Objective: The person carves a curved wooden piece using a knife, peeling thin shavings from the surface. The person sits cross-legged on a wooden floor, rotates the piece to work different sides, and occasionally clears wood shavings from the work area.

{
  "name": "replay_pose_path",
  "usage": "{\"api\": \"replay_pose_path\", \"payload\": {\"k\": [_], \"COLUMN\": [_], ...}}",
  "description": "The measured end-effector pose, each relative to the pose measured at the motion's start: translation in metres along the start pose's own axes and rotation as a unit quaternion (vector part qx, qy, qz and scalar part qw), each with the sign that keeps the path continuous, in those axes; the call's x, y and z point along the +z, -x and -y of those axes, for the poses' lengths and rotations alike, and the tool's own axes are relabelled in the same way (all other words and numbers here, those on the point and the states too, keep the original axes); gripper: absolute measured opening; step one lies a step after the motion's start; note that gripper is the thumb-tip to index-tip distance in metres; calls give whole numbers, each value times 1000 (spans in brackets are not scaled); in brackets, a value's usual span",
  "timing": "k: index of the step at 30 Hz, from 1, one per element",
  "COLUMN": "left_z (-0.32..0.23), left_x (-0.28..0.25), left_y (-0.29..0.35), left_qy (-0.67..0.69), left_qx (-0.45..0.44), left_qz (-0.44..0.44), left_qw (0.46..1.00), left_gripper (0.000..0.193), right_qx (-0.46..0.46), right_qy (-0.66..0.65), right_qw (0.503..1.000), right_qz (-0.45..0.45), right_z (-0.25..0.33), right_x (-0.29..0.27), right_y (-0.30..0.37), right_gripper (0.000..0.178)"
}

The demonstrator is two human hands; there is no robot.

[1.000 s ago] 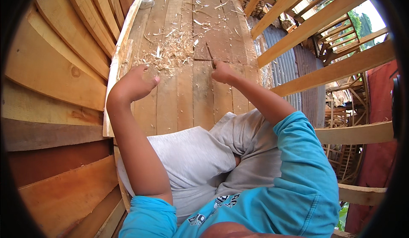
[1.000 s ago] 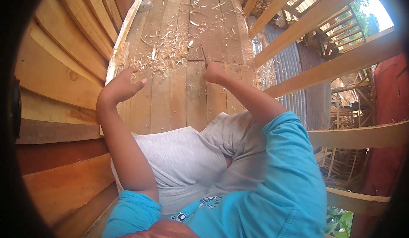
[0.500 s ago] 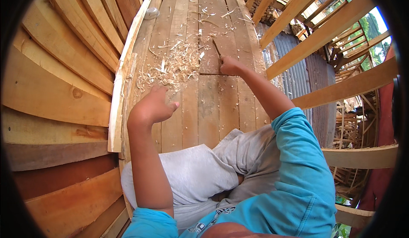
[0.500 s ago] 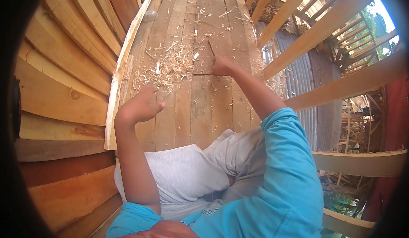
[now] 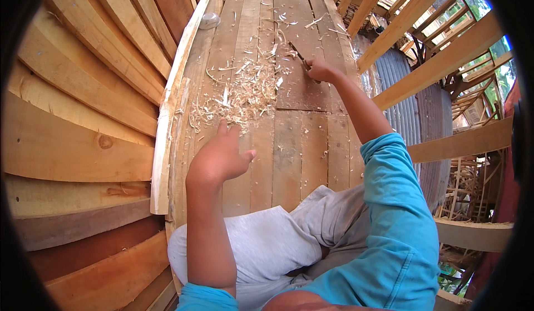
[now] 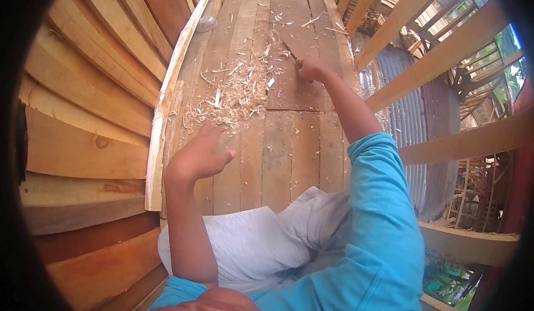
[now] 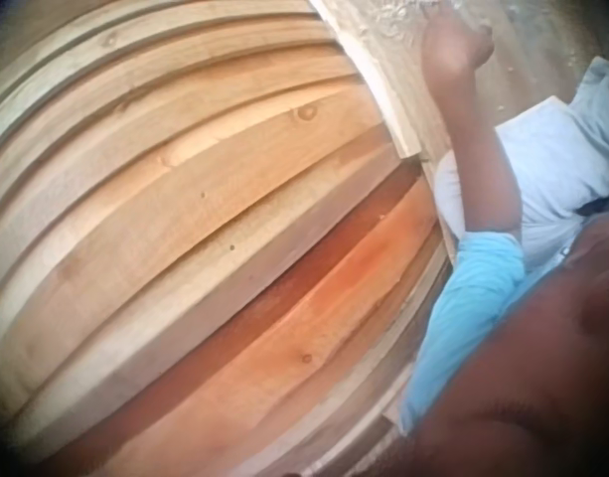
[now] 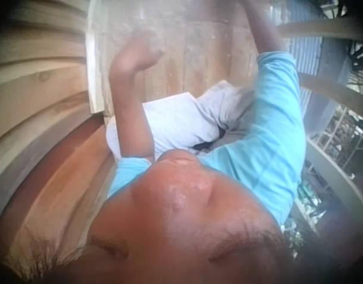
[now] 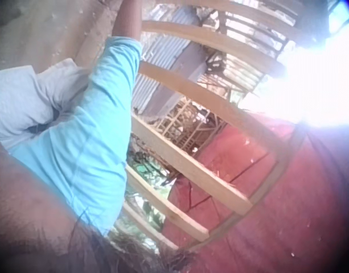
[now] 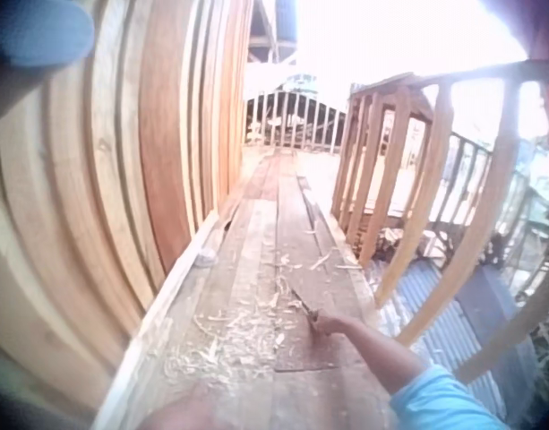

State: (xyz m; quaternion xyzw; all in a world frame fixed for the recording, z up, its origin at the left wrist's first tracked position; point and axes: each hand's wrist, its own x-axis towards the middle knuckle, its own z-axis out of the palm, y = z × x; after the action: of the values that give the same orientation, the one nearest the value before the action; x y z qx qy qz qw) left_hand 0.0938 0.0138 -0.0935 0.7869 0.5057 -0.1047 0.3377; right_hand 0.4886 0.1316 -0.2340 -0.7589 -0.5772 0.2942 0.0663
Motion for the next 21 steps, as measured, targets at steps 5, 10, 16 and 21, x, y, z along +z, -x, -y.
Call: {"api": "replay_pose_path", "payload": {"k": [5, 10, 16, 21], "left_z": [-4, -3, 2, 3], "left_x": [-1, 3, 2, -3], "left_y": [-3, -5, -8, -8], "left_qy": [-3, -9, -21, -2], "left_qx": [-3, 8, 4, -27], "left_qz": [5, -12, -7, 25], "left_qw": [1000, 1000, 1000, 999], "left_gripper": [66, 63, 58, 67], "right_qx": [59, 122, 59, -133], "right_qy": [24, 58, 1, 97], "right_qw": [990, 974, 995, 986], "right_qz": [-122, -180, -77, 34], "right_z": [14, -16, -4, 28], "right_x": [-27, -45, -42, -15], "right_y": [-24, -88, -109, -84], "right_gripper": [27, 17, 35, 50]}}
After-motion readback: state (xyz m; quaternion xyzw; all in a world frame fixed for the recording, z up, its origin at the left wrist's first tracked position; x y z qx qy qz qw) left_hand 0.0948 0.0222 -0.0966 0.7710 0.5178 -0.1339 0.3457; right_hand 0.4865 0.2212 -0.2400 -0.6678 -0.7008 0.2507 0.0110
